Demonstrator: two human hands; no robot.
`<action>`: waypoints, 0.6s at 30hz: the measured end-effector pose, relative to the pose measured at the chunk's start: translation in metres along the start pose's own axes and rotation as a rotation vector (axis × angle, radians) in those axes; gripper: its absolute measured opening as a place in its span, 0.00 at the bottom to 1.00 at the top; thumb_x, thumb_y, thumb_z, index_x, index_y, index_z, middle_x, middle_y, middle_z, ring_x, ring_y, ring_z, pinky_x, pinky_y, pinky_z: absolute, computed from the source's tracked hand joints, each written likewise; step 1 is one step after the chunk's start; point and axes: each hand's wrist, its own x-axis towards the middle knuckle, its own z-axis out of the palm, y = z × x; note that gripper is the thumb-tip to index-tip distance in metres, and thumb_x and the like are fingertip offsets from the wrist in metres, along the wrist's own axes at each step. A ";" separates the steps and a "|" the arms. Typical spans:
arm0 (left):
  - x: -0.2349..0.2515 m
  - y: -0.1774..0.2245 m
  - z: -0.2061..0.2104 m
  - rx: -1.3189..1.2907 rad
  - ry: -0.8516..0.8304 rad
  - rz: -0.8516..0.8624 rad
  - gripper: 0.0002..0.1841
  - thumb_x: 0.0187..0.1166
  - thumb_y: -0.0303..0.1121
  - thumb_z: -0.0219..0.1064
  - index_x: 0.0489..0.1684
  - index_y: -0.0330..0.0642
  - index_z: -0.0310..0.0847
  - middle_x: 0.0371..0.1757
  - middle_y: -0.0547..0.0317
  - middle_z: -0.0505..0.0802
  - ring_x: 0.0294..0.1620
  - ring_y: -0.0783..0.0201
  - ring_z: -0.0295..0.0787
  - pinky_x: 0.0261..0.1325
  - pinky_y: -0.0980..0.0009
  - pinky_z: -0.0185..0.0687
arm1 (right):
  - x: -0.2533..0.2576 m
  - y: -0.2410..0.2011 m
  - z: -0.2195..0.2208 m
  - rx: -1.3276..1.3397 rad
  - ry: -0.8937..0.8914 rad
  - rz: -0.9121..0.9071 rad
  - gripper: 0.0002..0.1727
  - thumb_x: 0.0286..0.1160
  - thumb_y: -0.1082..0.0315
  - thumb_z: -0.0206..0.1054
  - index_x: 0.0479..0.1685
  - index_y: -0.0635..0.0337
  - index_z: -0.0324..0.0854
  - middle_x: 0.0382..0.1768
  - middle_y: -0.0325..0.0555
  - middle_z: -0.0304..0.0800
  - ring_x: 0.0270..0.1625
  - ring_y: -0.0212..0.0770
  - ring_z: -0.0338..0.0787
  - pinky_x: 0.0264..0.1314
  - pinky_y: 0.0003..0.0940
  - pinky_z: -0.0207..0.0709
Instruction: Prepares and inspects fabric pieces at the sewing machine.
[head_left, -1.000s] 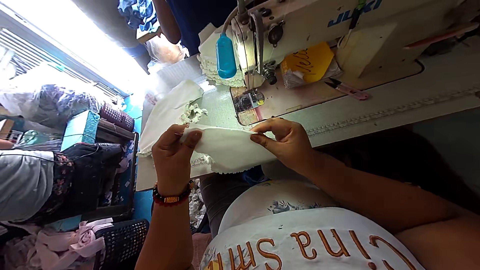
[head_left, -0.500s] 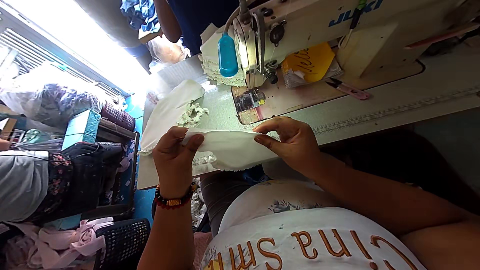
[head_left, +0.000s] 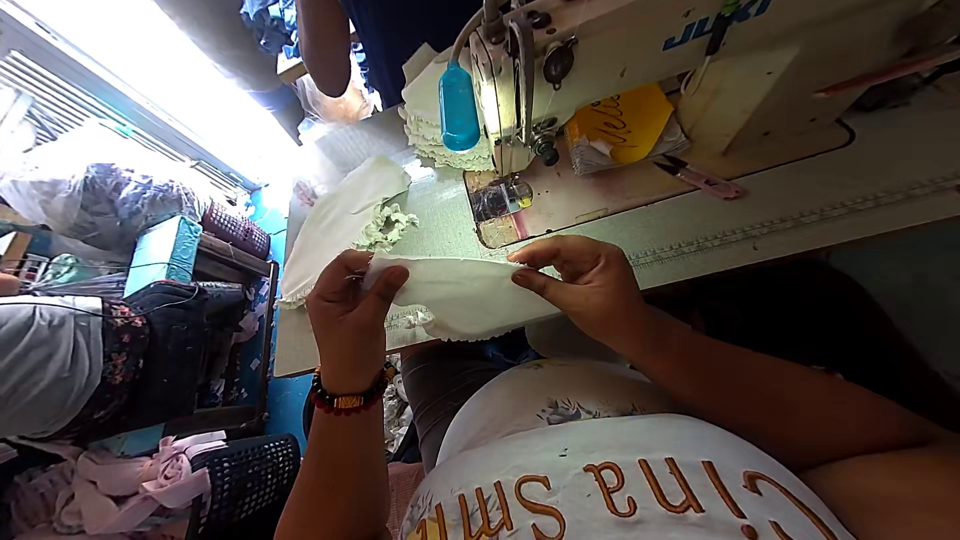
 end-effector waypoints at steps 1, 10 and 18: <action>0.000 0.000 0.000 0.002 0.004 -0.002 0.08 0.74 0.35 0.78 0.46 0.62 0.91 0.45 0.83 0.95 0.46 0.82 0.92 0.54 0.81 0.90 | 0.000 0.000 0.000 -0.001 0.001 -0.002 0.11 0.67 0.77 0.76 0.49 0.62 0.89 0.44 0.38 0.95 0.47 0.27 0.93 0.56 0.23 0.89; 0.000 -0.002 0.000 0.023 0.039 -0.017 0.06 0.76 0.34 0.76 0.44 0.58 0.90 0.43 0.80 0.95 0.44 0.80 0.92 0.52 0.80 0.90 | 0.000 0.001 -0.001 -0.012 -0.008 -0.020 0.08 0.70 0.75 0.76 0.46 0.62 0.90 0.43 0.37 0.94 0.48 0.26 0.92 0.56 0.22 0.88; -0.001 -0.003 0.001 0.010 0.048 -0.039 0.05 0.76 0.34 0.76 0.43 0.58 0.90 0.41 0.80 0.95 0.42 0.81 0.92 0.50 0.80 0.90 | 0.000 0.004 0.001 0.010 -0.009 -0.037 0.06 0.71 0.76 0.75 0.44 0.61 0.90 0.41 0.36 0.92 0.48 0.25 0.90 0.57 0.22 0.87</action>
